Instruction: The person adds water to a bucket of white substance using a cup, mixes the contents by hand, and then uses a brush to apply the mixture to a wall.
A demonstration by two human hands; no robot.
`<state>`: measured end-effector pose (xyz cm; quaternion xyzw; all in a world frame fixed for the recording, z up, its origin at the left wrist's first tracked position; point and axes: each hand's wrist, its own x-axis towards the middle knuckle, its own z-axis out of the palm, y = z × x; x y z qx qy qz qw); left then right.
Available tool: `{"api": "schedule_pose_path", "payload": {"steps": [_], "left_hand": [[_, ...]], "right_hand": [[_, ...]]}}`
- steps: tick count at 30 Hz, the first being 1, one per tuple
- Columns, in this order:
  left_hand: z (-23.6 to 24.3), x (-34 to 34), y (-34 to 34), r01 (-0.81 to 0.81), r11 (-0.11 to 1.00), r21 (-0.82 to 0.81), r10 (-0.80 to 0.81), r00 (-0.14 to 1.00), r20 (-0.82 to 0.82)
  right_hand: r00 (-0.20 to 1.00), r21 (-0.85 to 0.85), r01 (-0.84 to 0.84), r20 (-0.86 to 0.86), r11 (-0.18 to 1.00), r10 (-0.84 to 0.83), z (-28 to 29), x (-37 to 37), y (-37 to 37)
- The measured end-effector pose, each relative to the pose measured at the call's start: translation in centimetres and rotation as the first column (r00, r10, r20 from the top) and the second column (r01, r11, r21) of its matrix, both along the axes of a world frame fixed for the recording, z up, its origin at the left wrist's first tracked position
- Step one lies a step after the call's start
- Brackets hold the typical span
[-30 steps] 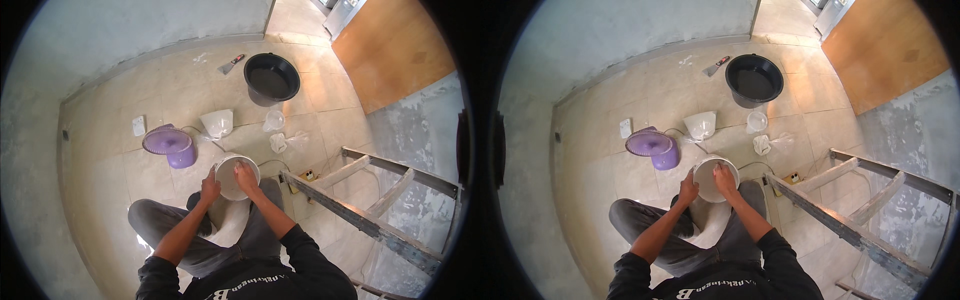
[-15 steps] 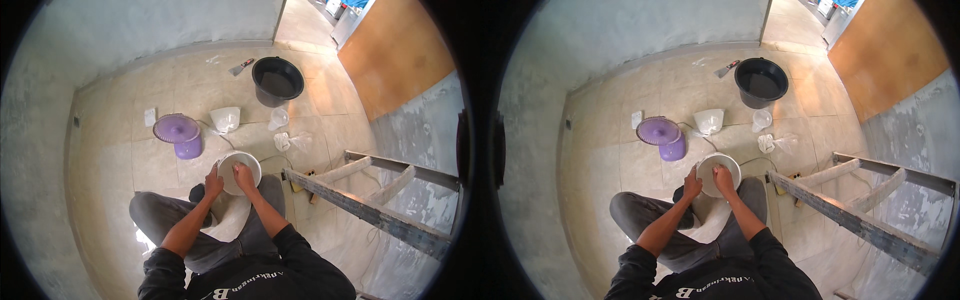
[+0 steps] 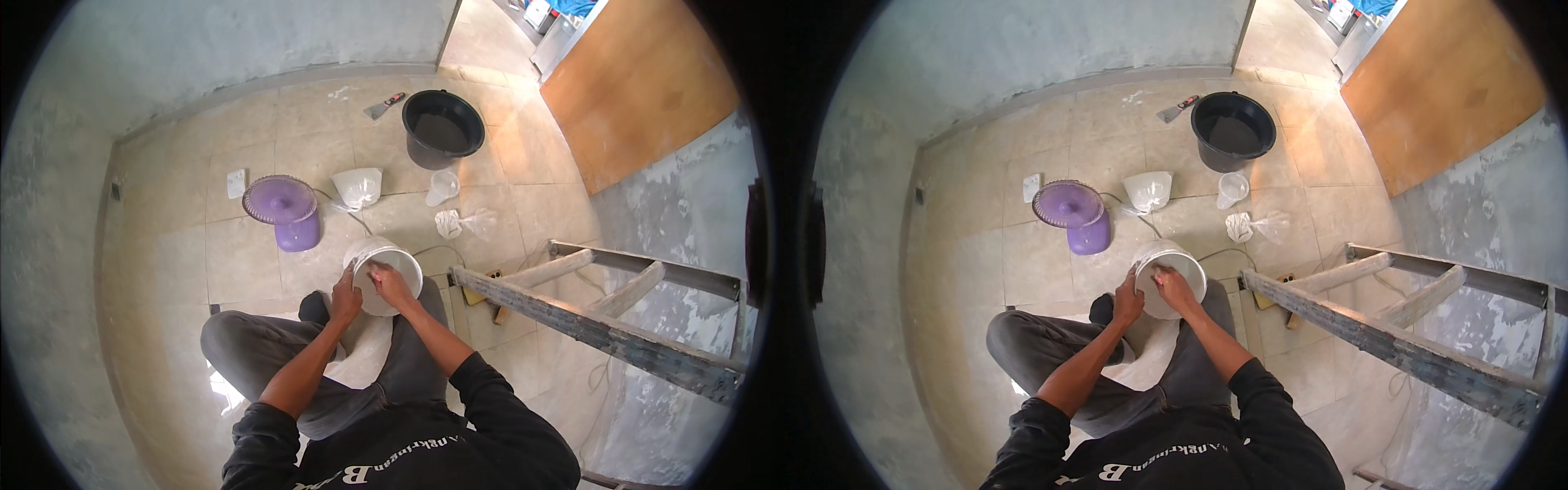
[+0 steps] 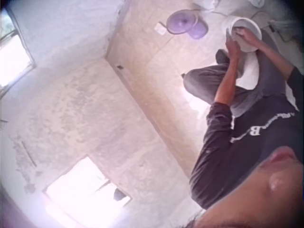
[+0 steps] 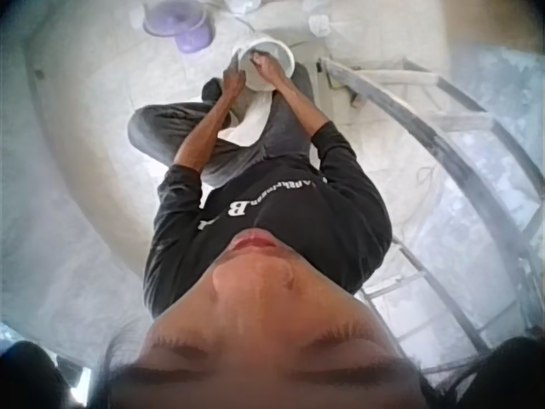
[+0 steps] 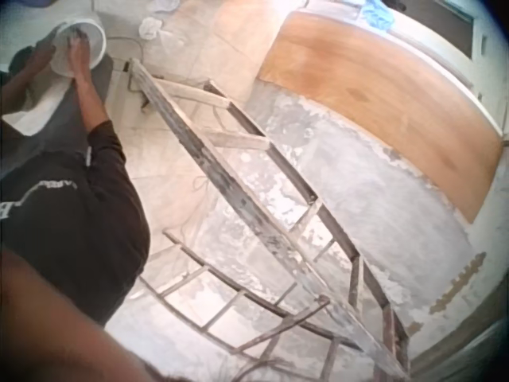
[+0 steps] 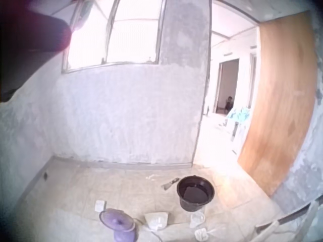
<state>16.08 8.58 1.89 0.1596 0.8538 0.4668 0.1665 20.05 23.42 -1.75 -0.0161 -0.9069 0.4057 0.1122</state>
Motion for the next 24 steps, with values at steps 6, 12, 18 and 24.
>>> {"api": "schedule_pose_path", "payload": {"steps": [6, 12, 18, 24], "left_hand": [[0.7, 0.1, 0.3, 0.006, 1.000, -0.006, -0.006, 1.000, -0.001], [-0.6, -0.1, -0.1, -0.004, 0.999, 0.049, 0.007, 0.998, -0.067], [0.3, -0.3, 0.1, 0.004, 1.000, 0.003, -0.004, 1.000, 0.010], [0.7, -0.6, 0.0, 0.022, 1.000, -0.015, -0.021, 0.999, 0.037]], "right_hand": [[0.931, 0.228, 0.182, 0.274, 0.957, -0.242, -1.8, 1.4, 0.4], [0.903, 0.066, 0.153, 0.397, 0.986, -0.167, -1.0, 1.3, -0.4], [0.936, -0.075, 0.351, 0.011, 0.933, -0.351, -0.6, -1.0, -0.3], [0.982, -0.129, 0.008, 0.189, 0.992, 0.017, -0.8, -0.4, -1.8]]}}
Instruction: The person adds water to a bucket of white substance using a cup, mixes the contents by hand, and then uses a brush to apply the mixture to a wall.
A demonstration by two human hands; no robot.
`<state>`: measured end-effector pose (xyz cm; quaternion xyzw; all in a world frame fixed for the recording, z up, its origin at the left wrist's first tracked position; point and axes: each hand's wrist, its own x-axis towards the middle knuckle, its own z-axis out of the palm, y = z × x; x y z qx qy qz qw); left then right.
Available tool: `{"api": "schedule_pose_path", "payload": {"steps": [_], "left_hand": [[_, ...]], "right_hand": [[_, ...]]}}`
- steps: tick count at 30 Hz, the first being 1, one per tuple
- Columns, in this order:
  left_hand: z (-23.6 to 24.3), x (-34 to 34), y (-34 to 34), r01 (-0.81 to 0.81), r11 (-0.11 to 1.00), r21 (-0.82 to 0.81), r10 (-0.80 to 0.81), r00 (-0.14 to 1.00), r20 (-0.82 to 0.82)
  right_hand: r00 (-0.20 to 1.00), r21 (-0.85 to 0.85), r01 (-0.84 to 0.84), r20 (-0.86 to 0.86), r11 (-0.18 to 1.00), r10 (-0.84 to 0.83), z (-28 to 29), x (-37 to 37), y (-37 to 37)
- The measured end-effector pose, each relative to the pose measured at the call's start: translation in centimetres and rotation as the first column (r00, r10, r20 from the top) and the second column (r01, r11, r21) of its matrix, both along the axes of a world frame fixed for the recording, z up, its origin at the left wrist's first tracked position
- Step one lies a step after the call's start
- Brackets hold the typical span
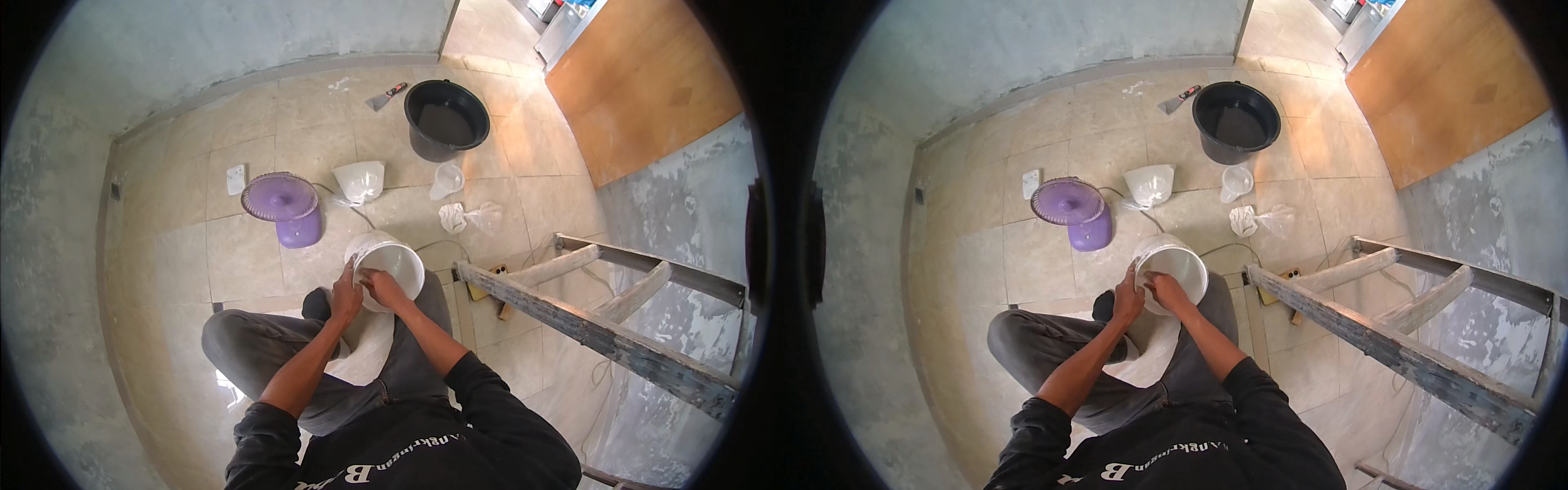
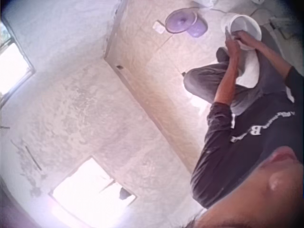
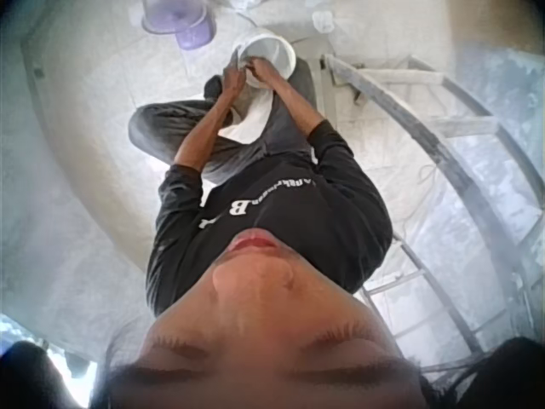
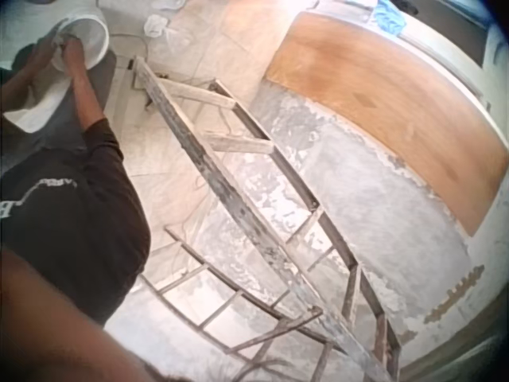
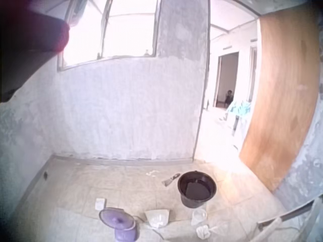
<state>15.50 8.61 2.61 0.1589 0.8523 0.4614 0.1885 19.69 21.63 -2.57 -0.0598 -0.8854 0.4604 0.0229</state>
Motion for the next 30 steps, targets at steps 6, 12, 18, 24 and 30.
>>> {"api": "schedule_pose_path", "payload": {"steps": [6, 12, 18, 24, 30], "left_hand": [[0.0, -0.1, 0.3, -0.022, 0.999, 0.038, 0.022, 1.000, -0.005], [-0.2, -0.2, 0.2, -0.029, 0.999, 0.037, 0.032, 0.998, -0.063], [0.1, -0.3, 0.5, -0.020, 1.000, 0.002, 0.020, 1.000, -0.022], [-0.4, -0.5, -0.1, -0.039, 0.999, -0.026, 0.040, 0.999, 0.025], [-0.1, -0.7, 0.4, -0.024, 0.999, -0.033, 0.026, 0.998, 0.054]], "right_hand": [[0.982, 0.059, 0.134, -0.142, 0.989, -0.125, 0.4, -0.5, 1.8], [0.961, 0.321, 0.176, 0.149, 0.931, -0.233, 0.2, 0.9, 1.8], [0.975, 0.027, 0.135, 0.178, 0.991, -0.137, -2.1, 0.8, 0.6], [0.929, -0.031, 0.367, -0.038, 0.930, -0.368, 1.2, -1.6, 2.0], [0.917, 0.355, 0.156, 0.295, 0.922, -0.269, -1.3, 0.6, 2.2]]}}
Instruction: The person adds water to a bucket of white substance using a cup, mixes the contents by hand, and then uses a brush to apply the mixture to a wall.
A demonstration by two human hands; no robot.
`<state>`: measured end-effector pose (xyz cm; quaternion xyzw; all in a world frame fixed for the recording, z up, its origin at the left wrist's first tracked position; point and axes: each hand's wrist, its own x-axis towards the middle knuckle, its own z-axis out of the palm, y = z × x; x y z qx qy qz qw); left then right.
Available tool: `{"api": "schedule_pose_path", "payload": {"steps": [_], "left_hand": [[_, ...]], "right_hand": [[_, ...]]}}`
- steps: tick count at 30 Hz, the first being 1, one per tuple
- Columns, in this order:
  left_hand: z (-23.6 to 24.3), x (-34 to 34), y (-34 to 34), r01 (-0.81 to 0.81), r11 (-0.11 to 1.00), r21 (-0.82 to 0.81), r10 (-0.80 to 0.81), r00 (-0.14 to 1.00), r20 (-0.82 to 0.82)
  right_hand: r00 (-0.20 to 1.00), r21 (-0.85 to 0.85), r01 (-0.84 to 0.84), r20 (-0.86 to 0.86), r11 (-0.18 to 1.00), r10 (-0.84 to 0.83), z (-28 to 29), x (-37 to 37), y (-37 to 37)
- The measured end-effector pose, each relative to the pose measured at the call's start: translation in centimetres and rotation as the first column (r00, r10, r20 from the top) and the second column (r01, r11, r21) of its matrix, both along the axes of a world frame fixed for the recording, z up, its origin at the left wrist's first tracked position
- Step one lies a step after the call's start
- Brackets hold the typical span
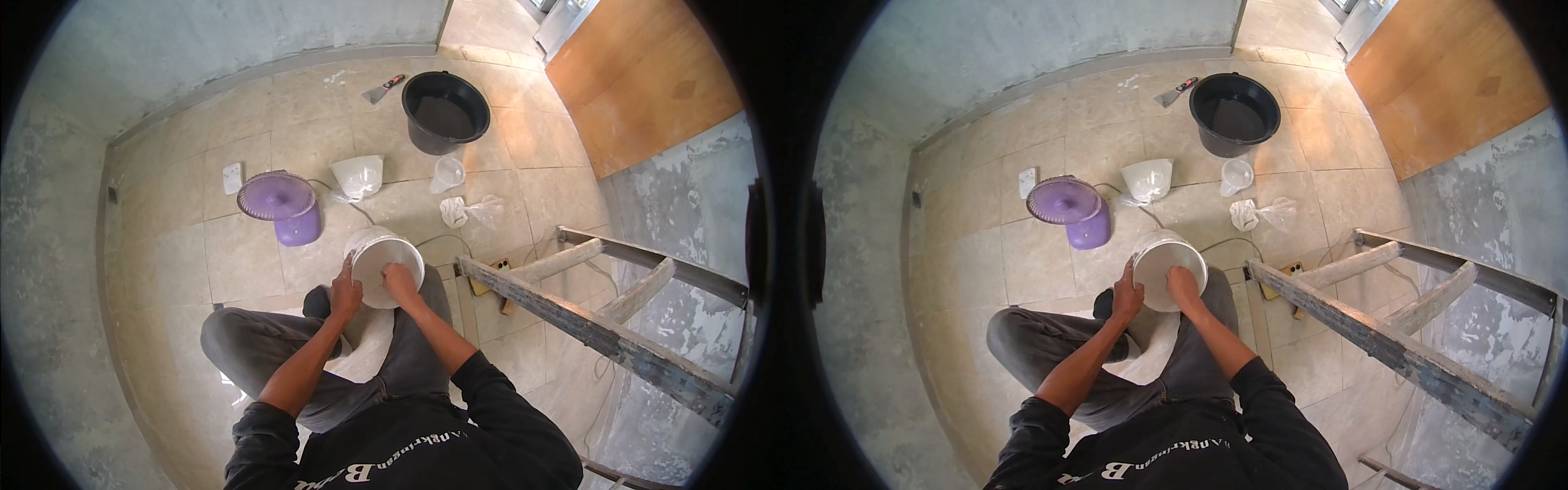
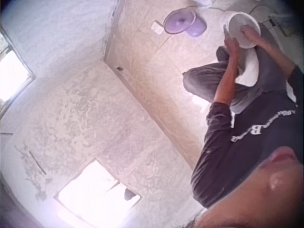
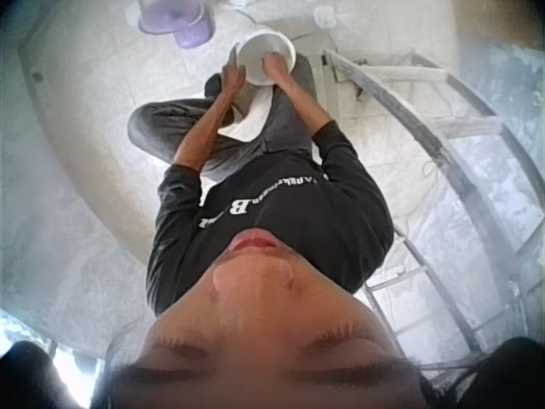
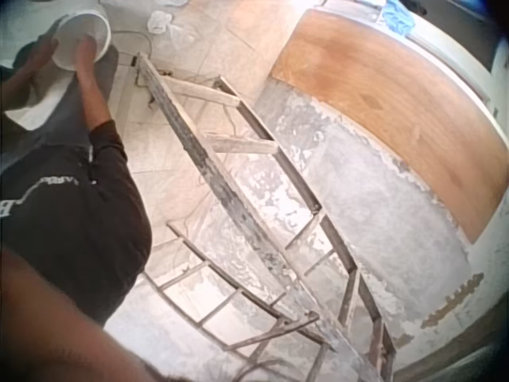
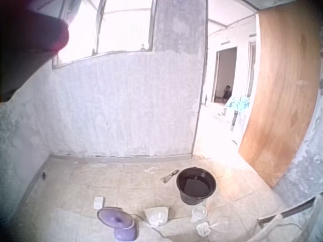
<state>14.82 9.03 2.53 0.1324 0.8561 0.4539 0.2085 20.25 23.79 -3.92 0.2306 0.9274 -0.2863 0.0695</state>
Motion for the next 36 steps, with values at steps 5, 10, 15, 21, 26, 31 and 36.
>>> {"api": "schedule_pose_path", "payload": {"steps": [5, 10, 15, 21, 26, 31, 36], "left_hand": [[-0.5, -0.2, -0.4, 0.016, 0.998, -0.060, -0.018, 0.999, -0.045], [0.2, -0.3, -0.1, 0.025, 0.996, -0.080, -0.026, 1.000, -0.011], [0.2, -0.3, 0.0, 0.026, 0.999, -0.039, -0.027, 0.999, -0.039], [0.4, -0.4, 0.1, 0.043, 0.999, -0.008, -0.043, 0.998, -0.052], [0.2, -0.9, 0.3, 0.037, 0.995, -0.088, -0.037, 0.999, 0.009], [-1.2, -1.9, 0.1, 0.054, 0.996, -0.065, -0.059, 0.996, -0.070], [-0.9, -2.0, -0.5, 0.066, 0.996, -0.053, -0.068, 0.997, -0.047]], "right_hand": [[0.970, -0.345, -0.030, -0.235, 0.938, -0.056, 0.9, -1.1, -2.1], [0.838, -0.378, 0.017, -0.499, 0.926, -0.220, 1.5, -2.6, -0.4], [0.968, -0.020, 0.159, -0.191, 0.987, -0.160, 1.1, -1.1, 0.1], [0.989, -0.307, -0.049, -0.150, 0.951, 0.003, 1.3, -0.8, -2.3], [0.855, -0.335, 0.012, -0.484, 0.942, -0.183, 1.3, -3.3, -0.7], [0.938, -0.131, 0.142, -0.300, 0.981, -0.176, 1.6, -2.3, 0.0], [0.997, -0.259, -0.081, -0.036, 0.963, 0.074, 0.4, -0.4, -2.7]]}}
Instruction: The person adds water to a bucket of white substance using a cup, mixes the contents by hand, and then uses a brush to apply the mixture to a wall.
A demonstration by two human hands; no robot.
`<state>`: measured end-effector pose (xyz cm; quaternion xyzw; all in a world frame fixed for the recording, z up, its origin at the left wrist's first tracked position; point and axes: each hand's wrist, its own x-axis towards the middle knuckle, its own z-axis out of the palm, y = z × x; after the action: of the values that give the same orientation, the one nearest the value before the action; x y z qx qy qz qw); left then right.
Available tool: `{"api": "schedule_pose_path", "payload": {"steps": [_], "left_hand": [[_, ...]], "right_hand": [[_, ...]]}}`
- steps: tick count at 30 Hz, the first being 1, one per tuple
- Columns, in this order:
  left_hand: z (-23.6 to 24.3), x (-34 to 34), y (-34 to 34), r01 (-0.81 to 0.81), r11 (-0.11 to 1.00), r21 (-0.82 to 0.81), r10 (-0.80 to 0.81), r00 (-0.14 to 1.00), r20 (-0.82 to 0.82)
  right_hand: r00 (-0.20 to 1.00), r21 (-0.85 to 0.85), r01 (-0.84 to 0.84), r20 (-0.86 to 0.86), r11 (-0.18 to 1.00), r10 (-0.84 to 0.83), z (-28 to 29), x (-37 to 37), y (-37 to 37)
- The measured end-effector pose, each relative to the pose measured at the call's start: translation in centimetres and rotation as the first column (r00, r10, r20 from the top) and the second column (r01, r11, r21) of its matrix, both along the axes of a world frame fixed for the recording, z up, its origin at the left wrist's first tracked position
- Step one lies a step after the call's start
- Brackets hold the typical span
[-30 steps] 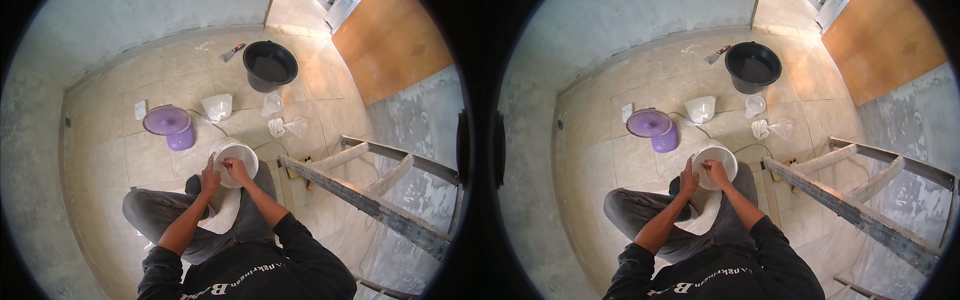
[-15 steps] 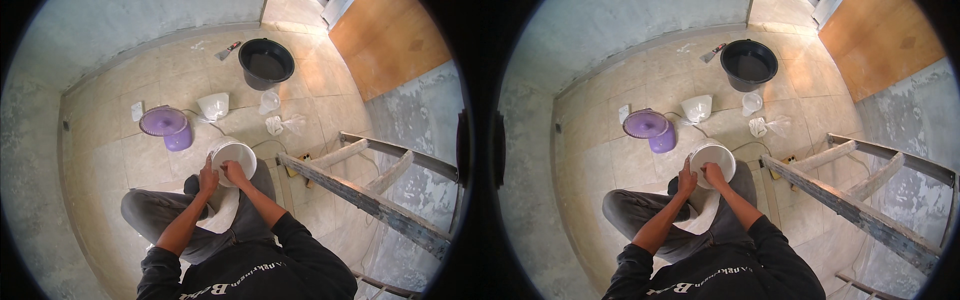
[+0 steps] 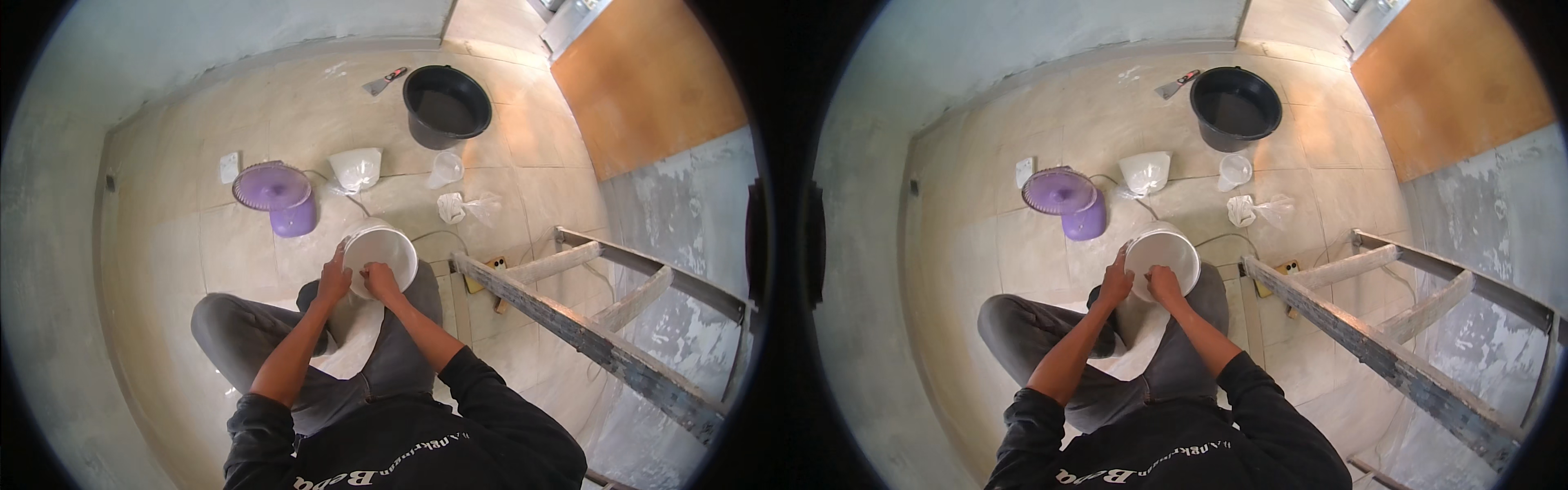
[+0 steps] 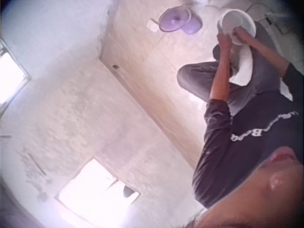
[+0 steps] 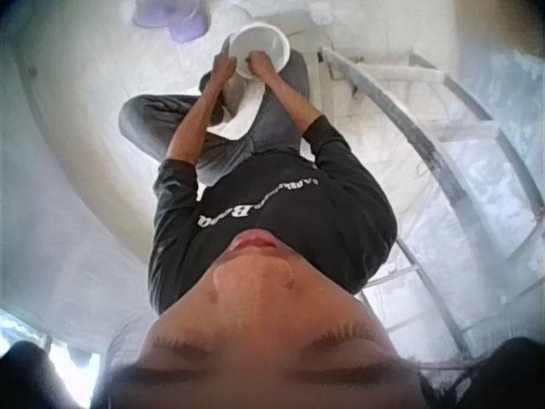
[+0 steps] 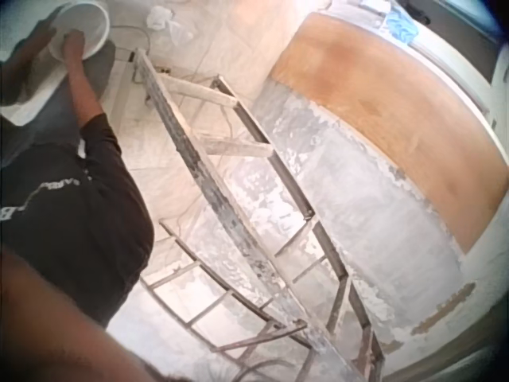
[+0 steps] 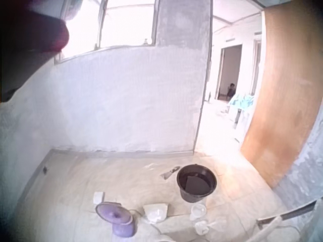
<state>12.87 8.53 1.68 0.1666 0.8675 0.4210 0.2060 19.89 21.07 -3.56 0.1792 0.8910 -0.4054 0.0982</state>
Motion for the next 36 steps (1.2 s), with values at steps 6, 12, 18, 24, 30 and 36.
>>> {"api": "schedule_pose_path", "payload": {"steps": [6, 12, 18, 24, 30, 36], "left_hand": [[1.4, -0.4, 0.4, 0.064, 0.991, -0.115, -0.043, 0.984, 0.173], [-2.4, 0.1, -1.3, 0.066, 0.986, 0.153, -0.074, 0.996, 0.048], [-3.9, -0.8, -2.6, 0.124, 0.989, 0.076, -0.137, 0.970, 0.202], [-3.7, -1.8, -4.7, 0.136, 0.978, 0.158, -0.156, 0.981, 0.116], [-3.2, -1.3, -4.7, 0.067, 0.968, 0.240, -0.106, 0.983, 0.152], [-3.3, -1.5, -4.6, 0.050, 0.985, 0.164, -0.072, 0.988, 0.135]], "right_hand": [[0.898, -0.129, 0.181, -0.383, 0.975, -0.217, 1.3, -3.3, 1.1], [0.965, 0.217, 0.229, -0.180, 0.949, -0.191, 0.0, -1.2, 2.2], [0.997, 0.078, 0.066, -0.044, 0.995, -0.063, -2.1, -2.4, -1.0], [0.893, -0.055, 0.278, -0.352, 0.959, -0.279, 0.6, -5.6, -1.0], [0.962, 0.307, 0.269, -0.119, 0.913, -0.244, -0.9, -3.3, -0.4], [0.999, 0.162, 0.015, 0.040, 0.987, -0.021, 0.3, -2.7, -2.9]]}}
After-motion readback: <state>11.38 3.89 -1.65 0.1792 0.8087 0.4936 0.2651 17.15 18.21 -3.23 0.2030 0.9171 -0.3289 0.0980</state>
